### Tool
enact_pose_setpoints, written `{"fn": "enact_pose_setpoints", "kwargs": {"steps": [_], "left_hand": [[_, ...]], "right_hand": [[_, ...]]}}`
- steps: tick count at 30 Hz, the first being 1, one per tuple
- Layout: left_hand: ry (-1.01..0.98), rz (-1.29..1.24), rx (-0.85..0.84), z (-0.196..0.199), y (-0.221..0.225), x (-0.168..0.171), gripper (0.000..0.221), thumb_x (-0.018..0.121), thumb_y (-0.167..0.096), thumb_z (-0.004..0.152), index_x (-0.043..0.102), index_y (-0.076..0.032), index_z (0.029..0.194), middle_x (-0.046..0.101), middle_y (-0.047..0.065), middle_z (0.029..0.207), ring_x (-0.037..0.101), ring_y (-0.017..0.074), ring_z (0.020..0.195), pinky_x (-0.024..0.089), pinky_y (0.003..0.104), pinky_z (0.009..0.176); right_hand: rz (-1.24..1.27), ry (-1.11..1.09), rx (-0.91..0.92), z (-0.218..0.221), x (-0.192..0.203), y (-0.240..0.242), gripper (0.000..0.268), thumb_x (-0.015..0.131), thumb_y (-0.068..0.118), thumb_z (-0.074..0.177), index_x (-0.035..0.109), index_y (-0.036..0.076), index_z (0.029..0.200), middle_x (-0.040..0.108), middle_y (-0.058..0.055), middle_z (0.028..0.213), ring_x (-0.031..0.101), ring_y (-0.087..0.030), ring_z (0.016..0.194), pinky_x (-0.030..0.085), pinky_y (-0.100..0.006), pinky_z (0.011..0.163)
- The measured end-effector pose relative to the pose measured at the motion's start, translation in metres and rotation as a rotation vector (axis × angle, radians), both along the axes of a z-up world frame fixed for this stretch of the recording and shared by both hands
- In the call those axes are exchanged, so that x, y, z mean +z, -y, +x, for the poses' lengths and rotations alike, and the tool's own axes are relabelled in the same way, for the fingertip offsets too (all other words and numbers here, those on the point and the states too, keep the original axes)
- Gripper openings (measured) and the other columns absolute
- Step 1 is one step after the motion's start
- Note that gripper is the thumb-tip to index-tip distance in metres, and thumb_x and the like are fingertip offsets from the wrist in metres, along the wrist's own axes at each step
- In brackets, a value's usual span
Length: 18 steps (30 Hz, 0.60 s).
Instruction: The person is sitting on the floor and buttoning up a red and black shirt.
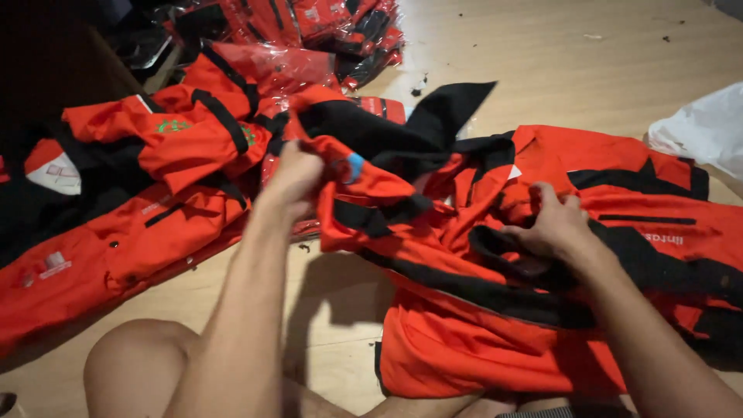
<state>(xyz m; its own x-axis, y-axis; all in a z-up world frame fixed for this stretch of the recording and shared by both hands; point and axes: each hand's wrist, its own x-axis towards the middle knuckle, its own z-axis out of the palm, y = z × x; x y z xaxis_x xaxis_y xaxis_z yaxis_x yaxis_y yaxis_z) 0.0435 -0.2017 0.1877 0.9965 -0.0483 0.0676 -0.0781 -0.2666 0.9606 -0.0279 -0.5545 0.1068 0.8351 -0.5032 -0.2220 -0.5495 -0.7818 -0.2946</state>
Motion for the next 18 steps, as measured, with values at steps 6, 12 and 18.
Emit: {"fn": "enact_pose_setpoints", "kwargs": {"steps": [6,12,18], "left_hand": [[0.052,-0.021,0.149,0.005,-0.101,0.011,0.027,0.048,0.004,0.077,0.068,-0.011,0.088,0.068,0.001,0.085,0.068,0.0156,0.079,0.057,0.034,0.062],[0.114,-0.035,0.301,0.014,-0.183,0.034,0.033,0.044,0.011,0.076,0.065,-0.01,0.089,0.067,0.002,0.085,0.069,0.0168,0.078,0.059,0.036,0.06],[-0.118,0.81,0.348,0.041,-0.218,-0.02,0.05,0.06,-0.011,0.079,0.062,-0.011,0.129,0.067,0.022,0.127,0.061,0.0453,0.12,0.049,0.047,0.097]], "right_hand": [[-0.189,-0.044,0.202,0.028,-0.036,0.039,0.068,0.083,0.046,0.075,0.058,0.008,0.125,0.071,-0.025,0.125,0.067,-0.048,0.113,0.053,-0.051,0.09],[-0.15,0.212,-0.087,0.056,-0.046,0.13,0.043,0.07,0.027,0.075,0.083,0.013,0.114,0.078,-0.014,0.119,0.074,-0.037,0.105,0.054,-0.041,0.093],[-0.102,0.338,-0.058,0.039,-0.006,0.084,0.04,0.077,0.021,0.082,0.077,0.004,0.118,0.079,-0.026,0.101,0.074,-0.042,0.092,0.057,-0.049,0.074]]}}
